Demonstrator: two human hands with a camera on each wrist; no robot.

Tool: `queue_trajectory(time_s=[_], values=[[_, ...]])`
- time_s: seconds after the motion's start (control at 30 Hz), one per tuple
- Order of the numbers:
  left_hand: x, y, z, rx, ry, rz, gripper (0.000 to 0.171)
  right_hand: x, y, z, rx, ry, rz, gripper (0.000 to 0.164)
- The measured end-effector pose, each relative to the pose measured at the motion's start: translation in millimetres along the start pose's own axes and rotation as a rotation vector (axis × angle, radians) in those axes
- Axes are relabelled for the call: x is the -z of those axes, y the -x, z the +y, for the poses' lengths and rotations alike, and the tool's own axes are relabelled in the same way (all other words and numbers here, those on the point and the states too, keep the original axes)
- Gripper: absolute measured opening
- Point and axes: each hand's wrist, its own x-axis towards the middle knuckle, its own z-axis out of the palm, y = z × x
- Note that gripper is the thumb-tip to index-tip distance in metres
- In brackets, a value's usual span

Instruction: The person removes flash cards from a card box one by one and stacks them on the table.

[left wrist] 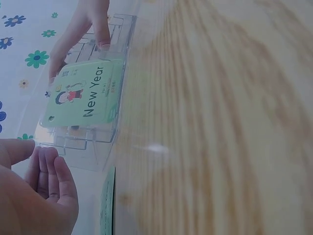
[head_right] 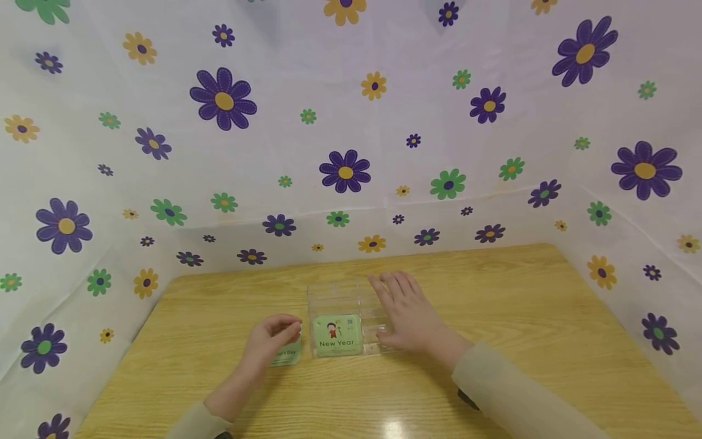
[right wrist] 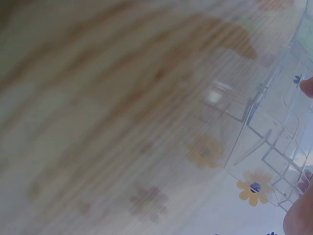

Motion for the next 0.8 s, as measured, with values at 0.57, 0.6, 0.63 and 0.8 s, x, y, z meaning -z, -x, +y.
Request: queue_trajectory(time_s=[0.57, 0.6, 0.63, 0.8], values=[[-7.3, 0.7, -2.1, -0.003, 0.024, -0.015, 0.017, -2.4, 0.9, 0.8, 0.009, 0.002, 0.031, 0.112], [-8.0, 0.7, -2.2, -0.002, 0.029, -0.016, 0.016, -2.5, 0.8, 1.0, 0.009, 0.002, 0.033, 0.112], [-8.6, 0.6, -2.3, -0.004, 0.034, -0.016, 0.016, -2.7, 0.8, 1.1, 0.008, 0.002, 0.032, 0.113], [-11.1, 0.4, -2.6, -0.006, 0.034, -0.016, 0.015, -1.5, 0.5, 0.6, 0.001, 0.0, 0.015, 0.112]])
